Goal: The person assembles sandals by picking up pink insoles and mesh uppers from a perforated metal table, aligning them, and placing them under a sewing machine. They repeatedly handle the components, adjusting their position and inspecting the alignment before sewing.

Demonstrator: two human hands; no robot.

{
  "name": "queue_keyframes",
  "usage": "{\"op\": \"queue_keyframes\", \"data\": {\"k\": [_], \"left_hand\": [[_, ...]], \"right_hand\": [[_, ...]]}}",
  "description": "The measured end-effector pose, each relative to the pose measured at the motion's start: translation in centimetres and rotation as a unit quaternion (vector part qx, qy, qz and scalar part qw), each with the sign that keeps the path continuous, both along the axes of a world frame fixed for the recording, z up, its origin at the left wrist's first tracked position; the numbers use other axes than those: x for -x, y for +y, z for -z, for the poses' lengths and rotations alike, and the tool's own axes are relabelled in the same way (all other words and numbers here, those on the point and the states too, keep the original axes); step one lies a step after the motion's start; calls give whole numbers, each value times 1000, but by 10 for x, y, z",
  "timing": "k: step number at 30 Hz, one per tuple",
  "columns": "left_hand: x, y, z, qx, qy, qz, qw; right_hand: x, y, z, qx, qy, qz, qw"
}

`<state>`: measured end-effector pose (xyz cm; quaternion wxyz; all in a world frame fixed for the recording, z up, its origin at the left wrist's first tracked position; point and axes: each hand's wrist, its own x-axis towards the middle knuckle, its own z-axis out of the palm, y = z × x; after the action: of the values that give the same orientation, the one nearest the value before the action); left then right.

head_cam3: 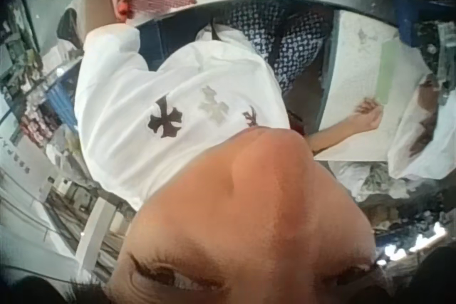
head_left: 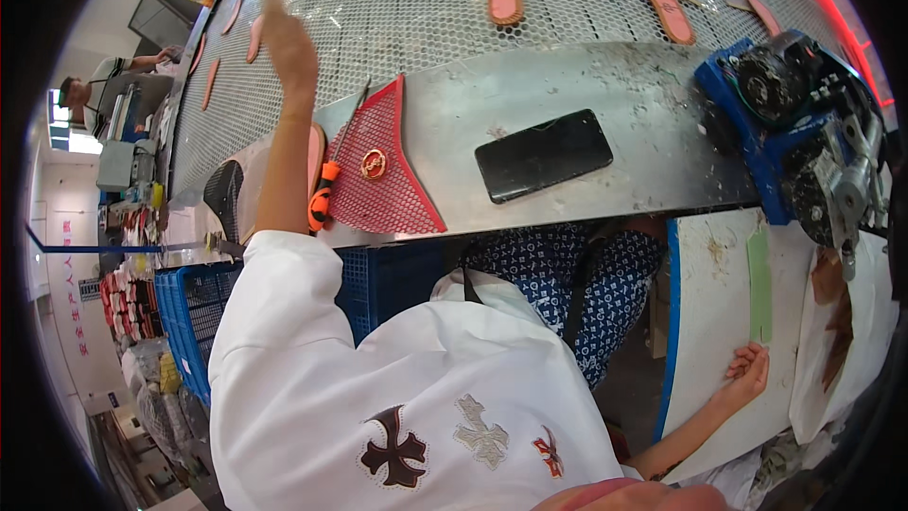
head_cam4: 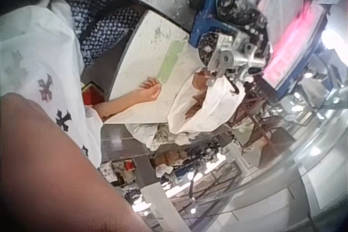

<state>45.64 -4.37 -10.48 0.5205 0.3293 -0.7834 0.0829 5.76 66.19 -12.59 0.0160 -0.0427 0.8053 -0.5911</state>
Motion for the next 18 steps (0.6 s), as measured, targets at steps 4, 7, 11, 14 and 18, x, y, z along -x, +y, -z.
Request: {"op": "queue_keyframes", "data": {"k": [4, 7, 11, 14, 18], "left_hand": [[-11, -29, 83, -265, -296, -88, 913], [-11, -41, 102, -344, -317, 6, 884], [-16, -89, 124, -325, -324, -16, 888], [-10, -123, 124, -346, -334, -61, 875], [13, -164, 117, -314, -312, -95, 891]], "right_hand": [[0, -2, 1, -22, 8, 0, 1000], [-2, -2, 3, -30, 16, 8, 999], [-1, -4, 6, -36, 28, 21, 999], [-1, -3, 8, -56, 29, 33, 997], [-1, -1, 10, -48, 34, 38, 998]]}}
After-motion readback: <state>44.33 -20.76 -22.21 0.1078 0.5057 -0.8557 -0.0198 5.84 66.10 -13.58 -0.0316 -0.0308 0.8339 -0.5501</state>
